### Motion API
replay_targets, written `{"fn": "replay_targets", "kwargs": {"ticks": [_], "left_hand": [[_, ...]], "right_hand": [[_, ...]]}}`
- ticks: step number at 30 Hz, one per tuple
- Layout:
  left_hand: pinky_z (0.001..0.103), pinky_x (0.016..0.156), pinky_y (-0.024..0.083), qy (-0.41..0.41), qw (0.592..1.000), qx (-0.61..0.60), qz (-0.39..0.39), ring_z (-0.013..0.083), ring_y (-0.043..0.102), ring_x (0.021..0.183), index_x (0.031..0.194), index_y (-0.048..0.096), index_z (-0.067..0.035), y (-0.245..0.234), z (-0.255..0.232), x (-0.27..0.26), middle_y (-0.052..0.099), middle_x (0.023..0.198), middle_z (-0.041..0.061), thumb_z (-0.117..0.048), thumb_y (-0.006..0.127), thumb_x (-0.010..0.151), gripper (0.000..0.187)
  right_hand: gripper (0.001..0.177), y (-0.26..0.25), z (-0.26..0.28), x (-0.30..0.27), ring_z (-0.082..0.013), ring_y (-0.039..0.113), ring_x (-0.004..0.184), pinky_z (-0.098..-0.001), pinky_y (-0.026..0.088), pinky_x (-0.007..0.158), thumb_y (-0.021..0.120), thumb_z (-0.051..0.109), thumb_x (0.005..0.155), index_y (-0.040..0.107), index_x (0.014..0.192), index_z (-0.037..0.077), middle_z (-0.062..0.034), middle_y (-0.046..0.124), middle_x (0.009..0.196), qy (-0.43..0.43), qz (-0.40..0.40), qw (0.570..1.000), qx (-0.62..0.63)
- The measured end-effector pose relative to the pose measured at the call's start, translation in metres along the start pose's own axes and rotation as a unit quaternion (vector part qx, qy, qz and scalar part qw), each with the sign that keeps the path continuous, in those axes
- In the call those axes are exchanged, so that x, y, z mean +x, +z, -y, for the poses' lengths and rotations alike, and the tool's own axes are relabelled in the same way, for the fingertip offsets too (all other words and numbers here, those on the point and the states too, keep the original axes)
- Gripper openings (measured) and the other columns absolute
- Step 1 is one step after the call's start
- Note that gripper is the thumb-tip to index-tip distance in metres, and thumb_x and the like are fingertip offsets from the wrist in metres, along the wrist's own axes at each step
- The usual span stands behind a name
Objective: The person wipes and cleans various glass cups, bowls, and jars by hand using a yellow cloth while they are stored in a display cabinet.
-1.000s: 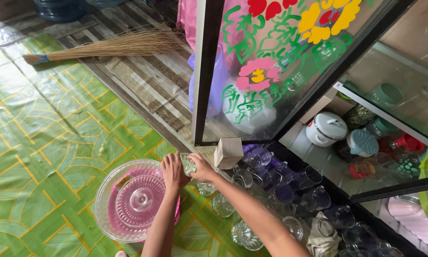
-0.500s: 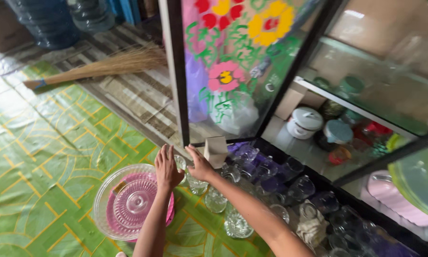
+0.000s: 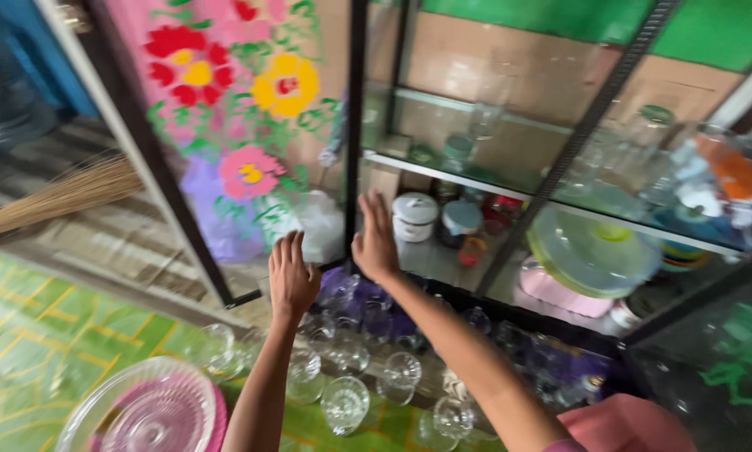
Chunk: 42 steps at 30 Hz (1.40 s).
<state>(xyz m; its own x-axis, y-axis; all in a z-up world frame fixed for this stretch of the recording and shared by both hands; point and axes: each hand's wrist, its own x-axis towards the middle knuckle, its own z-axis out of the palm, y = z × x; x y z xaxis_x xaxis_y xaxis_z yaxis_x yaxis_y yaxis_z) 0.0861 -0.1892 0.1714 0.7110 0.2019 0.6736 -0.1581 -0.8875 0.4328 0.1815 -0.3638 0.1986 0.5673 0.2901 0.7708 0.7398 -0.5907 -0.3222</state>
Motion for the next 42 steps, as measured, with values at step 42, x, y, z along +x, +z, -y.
{"fn": "replay_targets", "kwargs": {"ticks": [42], "left_hand": [[0.051,0.108,0.047,0.143,0.956,-0.25,0.057,0.0529,0.038,0.143,0.152,0.026,-0.006,0.201,-0.273,0.296,0.027,0.159,0.029,-0.011,0.047,0.1,0.056]], "right_hand": [[0.033,-0.182,-0.209,0.202,-0.0439,0.054,0.105,-0.0497,0.046,0.092,0.071,-0.009,0.076,0.052,0.099,0.004,-0.0209,0.054,0.103,-0.019,-0.209,0.977,-0.033]]}}
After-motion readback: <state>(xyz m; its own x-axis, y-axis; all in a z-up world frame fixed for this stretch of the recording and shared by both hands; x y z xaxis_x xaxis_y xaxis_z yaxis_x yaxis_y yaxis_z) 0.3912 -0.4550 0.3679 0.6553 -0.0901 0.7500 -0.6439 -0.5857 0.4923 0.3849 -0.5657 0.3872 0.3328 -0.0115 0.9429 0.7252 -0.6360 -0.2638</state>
